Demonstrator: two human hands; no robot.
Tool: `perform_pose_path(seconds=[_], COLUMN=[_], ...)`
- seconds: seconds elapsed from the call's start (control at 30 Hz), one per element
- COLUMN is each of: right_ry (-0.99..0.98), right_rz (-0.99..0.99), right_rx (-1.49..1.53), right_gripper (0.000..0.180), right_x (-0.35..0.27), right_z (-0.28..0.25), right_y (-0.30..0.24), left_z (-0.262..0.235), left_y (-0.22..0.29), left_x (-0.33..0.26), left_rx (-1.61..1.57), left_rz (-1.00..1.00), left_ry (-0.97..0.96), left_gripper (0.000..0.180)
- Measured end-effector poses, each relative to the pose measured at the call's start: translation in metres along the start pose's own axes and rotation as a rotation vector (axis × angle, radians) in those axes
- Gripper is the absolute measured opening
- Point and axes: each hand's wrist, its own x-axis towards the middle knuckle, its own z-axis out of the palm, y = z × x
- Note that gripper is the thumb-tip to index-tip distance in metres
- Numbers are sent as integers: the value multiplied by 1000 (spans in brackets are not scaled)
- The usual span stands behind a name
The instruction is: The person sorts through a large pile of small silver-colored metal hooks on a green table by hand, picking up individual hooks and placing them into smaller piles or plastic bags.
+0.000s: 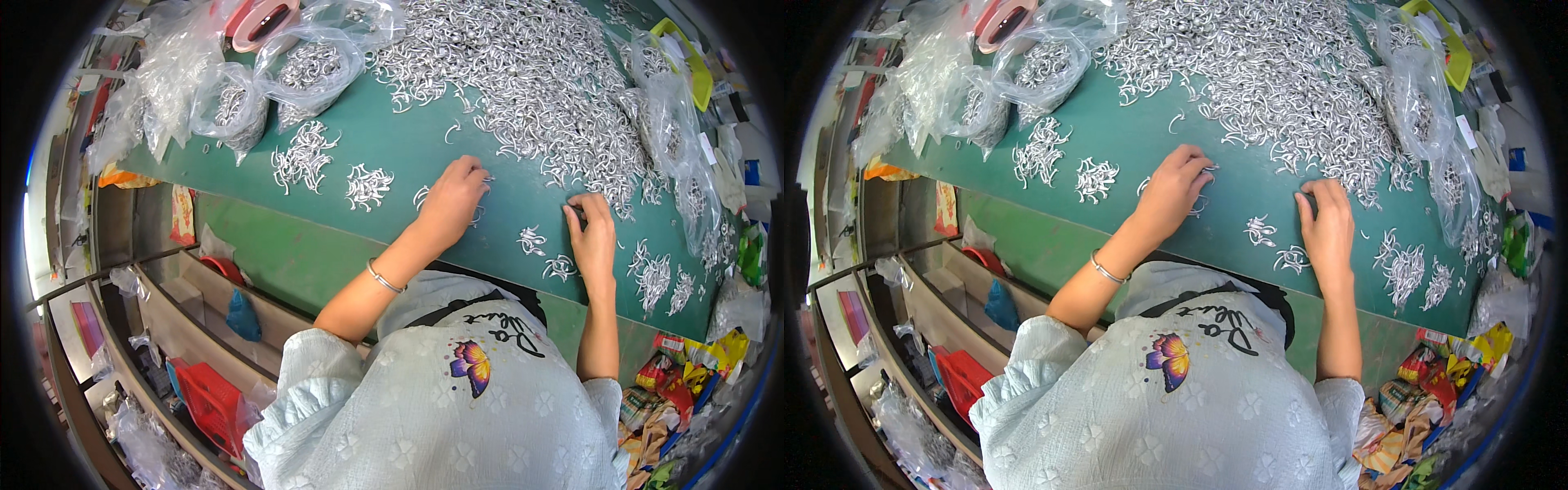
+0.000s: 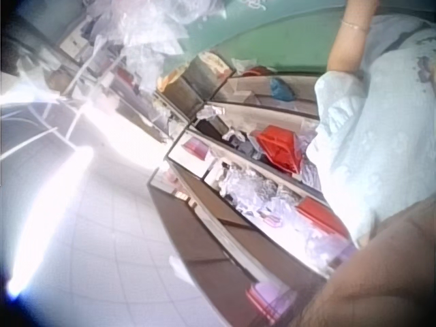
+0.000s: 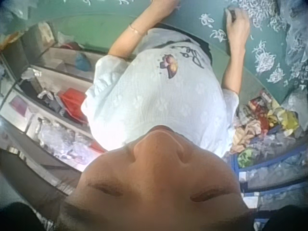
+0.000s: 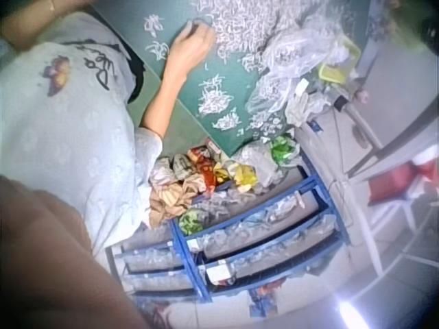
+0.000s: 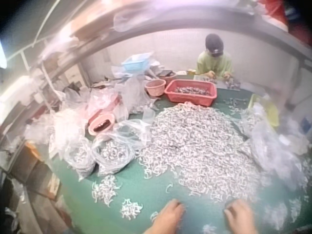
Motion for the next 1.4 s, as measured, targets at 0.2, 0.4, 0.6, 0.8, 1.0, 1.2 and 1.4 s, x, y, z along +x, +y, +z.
perform_pose_path(seconds=[0.2,0.4,0.6,0.8,1.0,1.2,1.4], right_ry=[19,-58,-67,-55,-63,-71,-63], right_rz=[-35,-41,-21,-12,-9,4,-2], right_rx=[20,56,88,115,103,106,120], right_gripper=[13,15,14,14,14,14,13], right_x=[0,-3,-5,-4,-2,-2,-3], right_z=[-3,-2,-3,-3,-2,-3,-3], right_y=[-7,-9,-5,-3,-2,-4,0], left_z=[-24,-17,-24,-66,-84,-76,-70], left_y=[4,0,-10,-34,-44,-34,-60], left_x=[3,12,19,-7,-23,-11,3], left_rx=[28,-13,52,288,171,216,247], left_rz=[-49,-21,-30,-113,-258,-200,-159], left_ry=[-61,-193,-115,86,127,47,49], left_gripper=[34,23,12,17,30,37,22])
